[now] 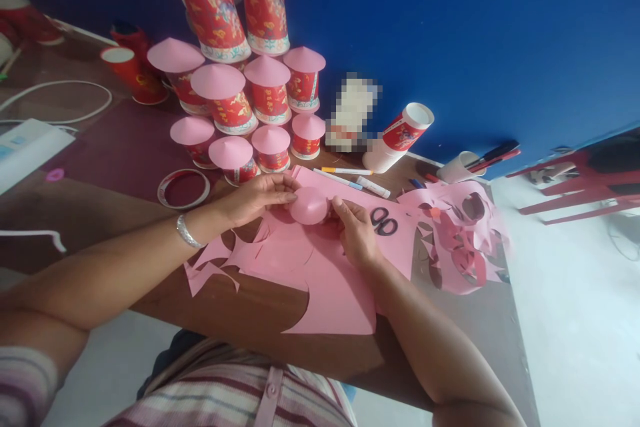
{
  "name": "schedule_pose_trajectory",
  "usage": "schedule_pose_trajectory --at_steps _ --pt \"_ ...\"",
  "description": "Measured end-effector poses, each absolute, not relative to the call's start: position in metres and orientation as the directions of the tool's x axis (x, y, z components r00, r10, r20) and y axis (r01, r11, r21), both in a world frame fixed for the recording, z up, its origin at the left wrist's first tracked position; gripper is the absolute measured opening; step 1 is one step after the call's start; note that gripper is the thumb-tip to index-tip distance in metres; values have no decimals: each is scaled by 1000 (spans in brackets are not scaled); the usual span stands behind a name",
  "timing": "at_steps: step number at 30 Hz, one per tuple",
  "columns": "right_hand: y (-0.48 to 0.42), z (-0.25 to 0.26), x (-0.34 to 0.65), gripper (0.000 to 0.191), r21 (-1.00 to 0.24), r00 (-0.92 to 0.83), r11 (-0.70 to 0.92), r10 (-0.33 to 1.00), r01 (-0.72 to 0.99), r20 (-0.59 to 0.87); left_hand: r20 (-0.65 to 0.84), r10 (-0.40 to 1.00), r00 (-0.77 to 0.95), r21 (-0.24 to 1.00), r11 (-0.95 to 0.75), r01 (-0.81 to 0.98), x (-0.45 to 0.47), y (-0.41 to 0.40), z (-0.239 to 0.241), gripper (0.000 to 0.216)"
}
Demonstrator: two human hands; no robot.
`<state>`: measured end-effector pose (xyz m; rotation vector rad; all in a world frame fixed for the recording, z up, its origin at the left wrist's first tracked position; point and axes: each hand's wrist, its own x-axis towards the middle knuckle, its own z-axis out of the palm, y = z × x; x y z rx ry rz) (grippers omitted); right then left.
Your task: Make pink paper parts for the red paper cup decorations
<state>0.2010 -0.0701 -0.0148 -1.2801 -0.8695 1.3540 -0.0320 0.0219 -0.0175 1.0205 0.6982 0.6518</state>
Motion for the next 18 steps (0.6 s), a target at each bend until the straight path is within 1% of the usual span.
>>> schedule_pose_trajectory --at_steps 8,11,14,18 --pt "-70 -12 202 70 -957 127 -252 954 -141 -270 -222 748 626 906 395 -150 -32 23 -16 57" --pt "-71 -13 202 71 -956 122 -247 956 -160 -267 -225 743 630 902 403 -154 -32 23 -16 58" --pt "-71 -13 201 69 -952 67 -231 966 -201 -248 -220 743 632 903 401 -157 -32 22 -17 58" --pt "-69 -9 196 60 -942 -13 -260 965 -215 -263 -167 740 652 925 346 -155 -32 21 -15 52"
